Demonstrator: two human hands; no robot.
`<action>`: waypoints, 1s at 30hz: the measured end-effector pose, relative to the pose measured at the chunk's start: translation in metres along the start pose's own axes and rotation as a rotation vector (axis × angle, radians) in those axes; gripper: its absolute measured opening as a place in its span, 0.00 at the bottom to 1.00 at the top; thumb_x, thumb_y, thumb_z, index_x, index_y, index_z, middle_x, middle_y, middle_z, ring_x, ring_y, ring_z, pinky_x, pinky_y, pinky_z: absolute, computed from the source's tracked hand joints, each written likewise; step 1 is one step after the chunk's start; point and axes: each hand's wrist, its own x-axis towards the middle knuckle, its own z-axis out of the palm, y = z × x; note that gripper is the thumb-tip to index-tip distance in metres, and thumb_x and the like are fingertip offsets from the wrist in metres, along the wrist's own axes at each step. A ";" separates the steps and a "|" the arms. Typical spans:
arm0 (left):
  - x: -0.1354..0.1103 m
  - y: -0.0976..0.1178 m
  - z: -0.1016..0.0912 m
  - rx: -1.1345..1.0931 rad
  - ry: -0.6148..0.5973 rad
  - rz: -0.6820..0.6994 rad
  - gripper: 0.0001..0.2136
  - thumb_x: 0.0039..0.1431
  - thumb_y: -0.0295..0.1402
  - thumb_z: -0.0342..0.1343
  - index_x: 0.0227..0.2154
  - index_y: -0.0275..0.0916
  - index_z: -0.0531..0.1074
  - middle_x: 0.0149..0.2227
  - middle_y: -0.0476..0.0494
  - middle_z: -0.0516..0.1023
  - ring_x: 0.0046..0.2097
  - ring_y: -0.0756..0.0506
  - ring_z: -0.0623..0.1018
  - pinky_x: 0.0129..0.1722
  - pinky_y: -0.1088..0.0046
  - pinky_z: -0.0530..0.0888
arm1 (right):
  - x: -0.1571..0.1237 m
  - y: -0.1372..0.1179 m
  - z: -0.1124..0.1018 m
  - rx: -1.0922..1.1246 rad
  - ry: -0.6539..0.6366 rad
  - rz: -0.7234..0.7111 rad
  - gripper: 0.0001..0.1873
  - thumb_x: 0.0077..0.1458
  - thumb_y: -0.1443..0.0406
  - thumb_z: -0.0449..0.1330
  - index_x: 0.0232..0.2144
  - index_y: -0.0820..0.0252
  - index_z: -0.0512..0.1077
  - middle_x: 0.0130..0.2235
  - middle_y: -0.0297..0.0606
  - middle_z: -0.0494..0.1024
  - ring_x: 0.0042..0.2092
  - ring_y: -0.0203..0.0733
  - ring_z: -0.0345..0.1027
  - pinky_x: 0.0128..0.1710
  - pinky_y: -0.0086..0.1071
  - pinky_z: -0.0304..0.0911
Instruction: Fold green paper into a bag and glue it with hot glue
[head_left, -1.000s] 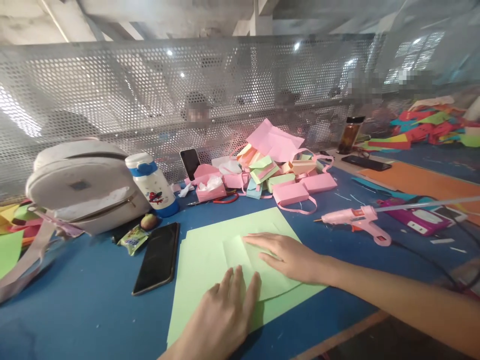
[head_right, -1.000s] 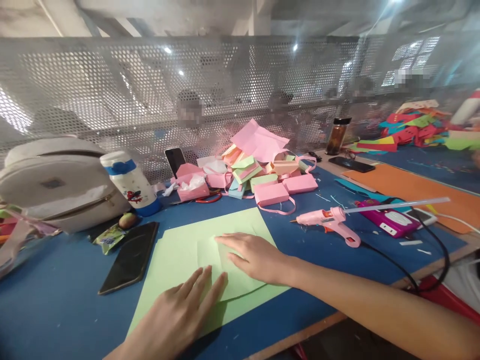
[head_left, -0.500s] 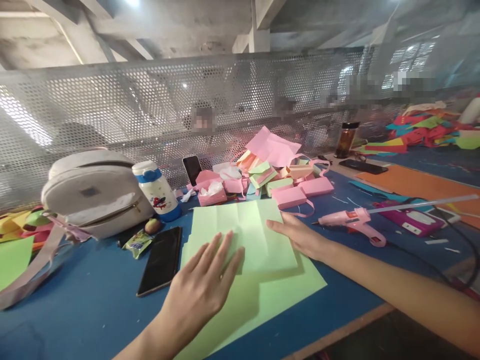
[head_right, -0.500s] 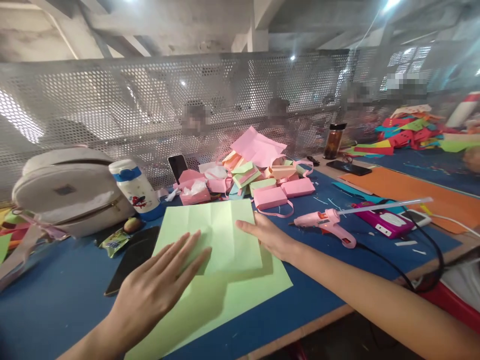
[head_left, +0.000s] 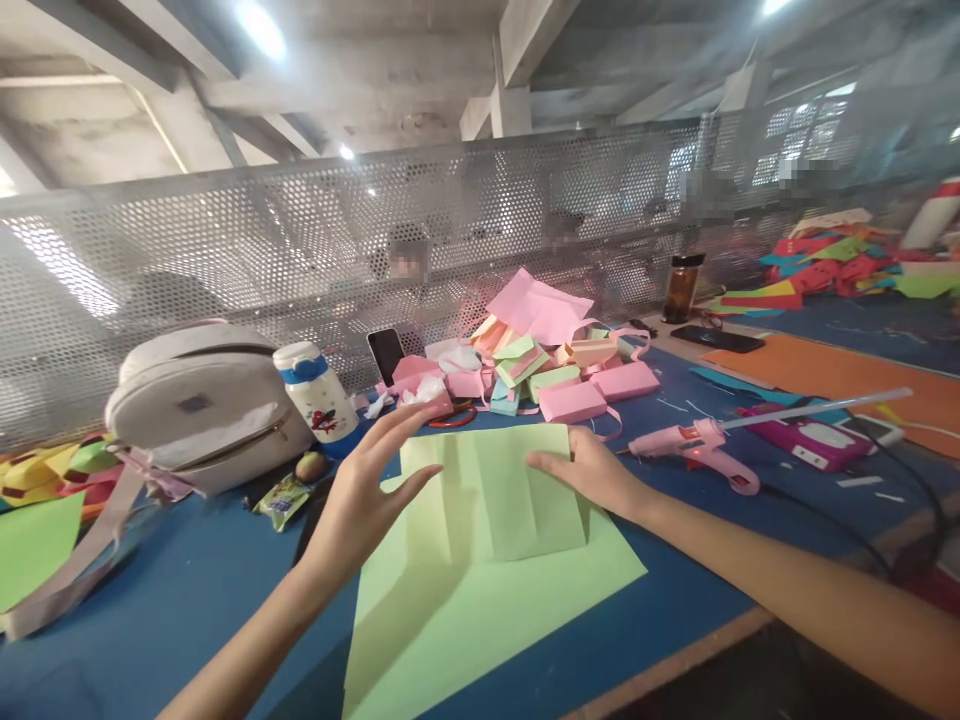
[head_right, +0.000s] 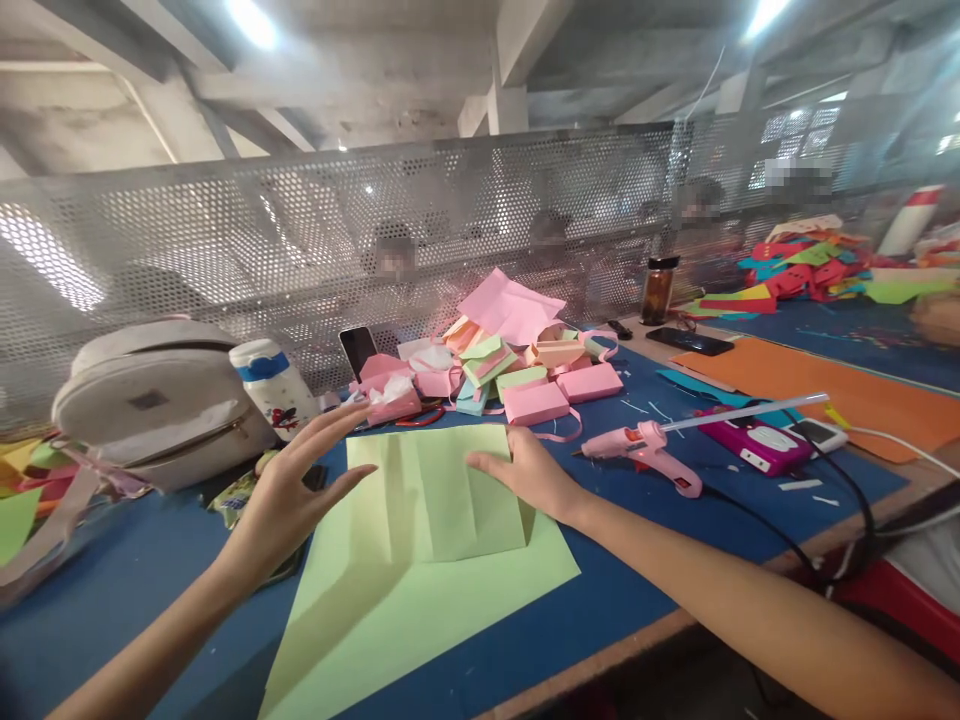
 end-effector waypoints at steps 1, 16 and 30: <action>0.006 0.005 0.002 0.005 -0.005 0.060 0.20 0.65 0.39 0.56 0.58 0.48 0.68 0.60 0.42 0.72 0.60 0.39 0.72 0.57 0.58 0.71 | -0.001 -0.003 0.000 0.017 -0.019 -0.010 0.22 0.51 0.49 0.66 0.34 0.63 0.77 0.27 0.36 0.78 0.34 0.47 0.73 0.31 0.35 0.68; 0.049 0.038 0.029 -0.267 -0.150 -0.108 0.03 0.57 0.31 0.62 0.31 0.39 0.81 0.33 0.46 0.81 0.35 0.46 0.78 0.36 0.73 0.72 | 0.003 -0.007 -0.002 0.429 0.146 0.011 0.20 0.41 0.55 0.74 0.33 0.58 0.74 0.32 0.34 0.79 0.36 0.41 0.74 0.37 0.31 0.68; 0.048 0.040 0.028 -0.269 -0.155 -0.147 0.06 0.57 0.34 0.61 0.34 0.41 0.82 0.34 0.44 0.80 0.36 0.45 0.78 0.35 0.72 0.73 | 0.004 -0.009 -0.004 0.526 0.179 0.086 0.23 0.30 0.57 0.78 0.29 0.59 0.76 0.30 0.34 0.79 0.34 0.40 0.73 0.37 0.32 0.67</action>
